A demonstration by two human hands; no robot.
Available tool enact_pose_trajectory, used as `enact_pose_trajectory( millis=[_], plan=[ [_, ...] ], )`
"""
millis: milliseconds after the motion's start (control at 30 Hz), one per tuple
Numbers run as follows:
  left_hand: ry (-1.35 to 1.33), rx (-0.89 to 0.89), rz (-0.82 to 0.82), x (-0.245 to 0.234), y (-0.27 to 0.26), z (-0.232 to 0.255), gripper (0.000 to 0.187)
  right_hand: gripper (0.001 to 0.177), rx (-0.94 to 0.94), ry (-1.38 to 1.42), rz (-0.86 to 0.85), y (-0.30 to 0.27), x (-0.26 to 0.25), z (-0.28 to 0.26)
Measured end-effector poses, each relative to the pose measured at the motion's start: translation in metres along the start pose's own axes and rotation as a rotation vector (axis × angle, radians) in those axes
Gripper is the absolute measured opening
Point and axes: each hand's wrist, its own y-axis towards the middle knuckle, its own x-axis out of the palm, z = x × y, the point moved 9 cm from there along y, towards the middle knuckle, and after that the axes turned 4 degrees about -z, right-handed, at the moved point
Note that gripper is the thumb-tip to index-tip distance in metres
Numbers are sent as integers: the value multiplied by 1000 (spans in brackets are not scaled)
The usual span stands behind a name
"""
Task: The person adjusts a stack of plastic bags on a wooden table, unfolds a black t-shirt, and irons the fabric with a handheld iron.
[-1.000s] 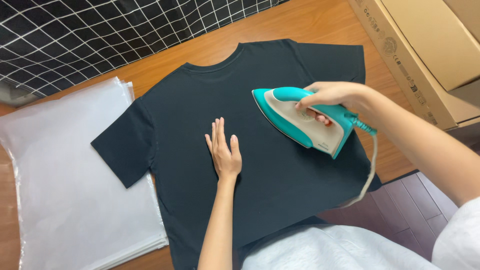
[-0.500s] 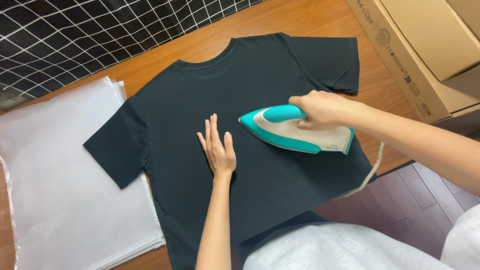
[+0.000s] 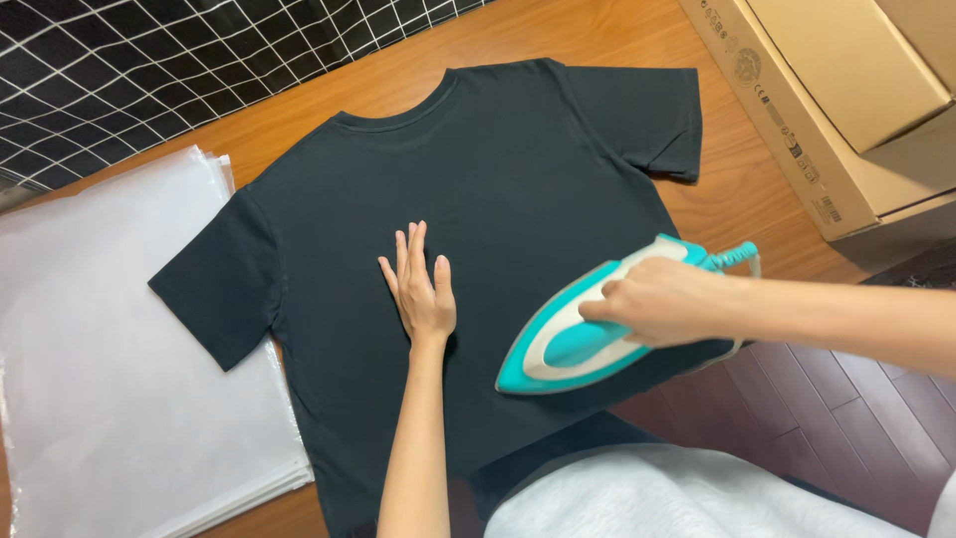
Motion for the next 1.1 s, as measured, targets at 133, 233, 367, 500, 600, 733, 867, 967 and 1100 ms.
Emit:
enact_pose_trajectory(
  millis=[133,233,367,500,600,733,867,967,1100],
  plan=[
    [15,-6,-22,2,-1,0,50,40,53,-85,133,27,-34,45],
    [45,-18,-39,5,1,-2,51,44,196,-49,151,39,-53,82],
    [111,-18,-56,8,1,-3,50,47,323,38,104,36,-63,99],
    [146,-21,-72,11,2,-4,49,45,312,49,24,24,-51,91],
    [205,-44,-111,15,2,-5,52,44,264,43,4,4,-40,72],
    [273,-43,-126,18,1,-3,52,44,210,-4,-79,-24,-3,51],
    [351,8,-124,19,1,4,52,32,74,28,-130,-46,48,26],
    [346,59,-90,18,1,9,51,23,-14,3,-150,-47,66,17],
    [379,-23,-157,22,2,0,53,42,-94,-110,-60,-33,41,19]
  ],
)
